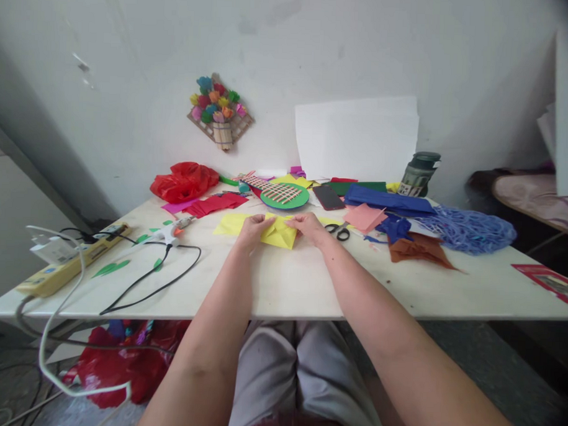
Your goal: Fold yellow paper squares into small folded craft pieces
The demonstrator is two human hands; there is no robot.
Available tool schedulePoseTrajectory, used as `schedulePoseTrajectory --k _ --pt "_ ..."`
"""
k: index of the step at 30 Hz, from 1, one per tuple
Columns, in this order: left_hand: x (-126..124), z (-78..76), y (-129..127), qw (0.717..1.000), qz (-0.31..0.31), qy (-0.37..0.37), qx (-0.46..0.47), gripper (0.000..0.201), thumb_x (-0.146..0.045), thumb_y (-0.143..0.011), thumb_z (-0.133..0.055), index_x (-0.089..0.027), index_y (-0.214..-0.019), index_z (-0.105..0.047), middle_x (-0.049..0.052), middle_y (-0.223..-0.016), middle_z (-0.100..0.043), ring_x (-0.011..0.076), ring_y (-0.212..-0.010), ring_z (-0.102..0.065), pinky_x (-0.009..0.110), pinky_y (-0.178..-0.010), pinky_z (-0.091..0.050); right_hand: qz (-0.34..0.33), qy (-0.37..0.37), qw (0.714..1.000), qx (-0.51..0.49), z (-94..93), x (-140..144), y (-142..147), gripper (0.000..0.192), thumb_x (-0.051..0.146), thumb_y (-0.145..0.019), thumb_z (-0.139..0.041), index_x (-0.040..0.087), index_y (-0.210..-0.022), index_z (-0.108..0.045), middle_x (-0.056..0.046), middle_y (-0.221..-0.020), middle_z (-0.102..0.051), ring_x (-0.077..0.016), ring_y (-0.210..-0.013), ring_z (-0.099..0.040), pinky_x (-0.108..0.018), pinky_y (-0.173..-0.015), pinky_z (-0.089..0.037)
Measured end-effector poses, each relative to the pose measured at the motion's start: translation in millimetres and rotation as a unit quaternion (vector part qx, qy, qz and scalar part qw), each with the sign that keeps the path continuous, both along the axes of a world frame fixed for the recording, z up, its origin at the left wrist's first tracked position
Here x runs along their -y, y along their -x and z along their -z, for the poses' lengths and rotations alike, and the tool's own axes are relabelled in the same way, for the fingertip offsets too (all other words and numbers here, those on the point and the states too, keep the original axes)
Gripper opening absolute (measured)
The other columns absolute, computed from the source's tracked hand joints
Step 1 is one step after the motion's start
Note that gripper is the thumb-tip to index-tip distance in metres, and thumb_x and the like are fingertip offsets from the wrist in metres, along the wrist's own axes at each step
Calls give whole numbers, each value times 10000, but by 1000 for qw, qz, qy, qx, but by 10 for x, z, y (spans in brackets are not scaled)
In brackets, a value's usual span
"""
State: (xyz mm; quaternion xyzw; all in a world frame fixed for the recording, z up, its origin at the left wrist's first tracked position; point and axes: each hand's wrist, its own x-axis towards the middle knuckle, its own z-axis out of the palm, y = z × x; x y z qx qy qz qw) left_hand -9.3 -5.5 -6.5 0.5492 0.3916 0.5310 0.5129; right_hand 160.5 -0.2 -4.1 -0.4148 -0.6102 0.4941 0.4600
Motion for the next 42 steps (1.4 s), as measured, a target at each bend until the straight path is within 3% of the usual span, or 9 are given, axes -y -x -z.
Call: schedulePoseTrajectory --k 3,8,25,34,42 --pt "-10 19 5 999 32 26 -1 328 -388 -513 -695 -128 -690 -600 12 -557 -595 146 -520 -562 269 -535 -444 -5 0 1000 -6 1 6 7 167 292 -606 -642 129 -618 -610 -6 -544 -592 -99 -479 -520 -191 -414 -405" --pt "-8 17 -1 1000 25 14 -9 337 -374 -508 -701 -128 -723 -618 13 -570 -608 153 -530 -579 265 -527 -451 -41 -1 999 -23 27 0 19 247 370 -631 -612 131 -690 -625 -11 -586 -608 -110 -501 -529 -206 -435 -411" --pt "-15 30 -35 999 36 3 -34 309 -354 -528 -692 -124 -720 -618 17 -567 -607 156 -527 -579 261 -512 -451 -5 -44 999 -5 24 -19 40 182 307 -589 -589 127 -566 -577 13 -521 -554 -98 -504 -484 -209 -496 -374" --pt "12 0 -34 998 36 1 -43 317 -361 -544 -683 -121 -741 -620 24 -578 -614 152 -514 -574 251 -499 -446 -1 -59 998 -12 12 -10 33 180 307 -596 -586 128 -620 -580 21 -544 -542 -81 -505 -455 -198 -497 -354" --pt "-10 32 4 994 98 37 -38 440 -393 -521 -696 -115 -854 -629 60 -681 -649 192 -614 -608 296 -598 -470 18 -59 998 -29 28 -37 45 193 308 -573 -596 119 -609 -582 14 -556 -548 -84 -515 -458 -213 -517 -356"
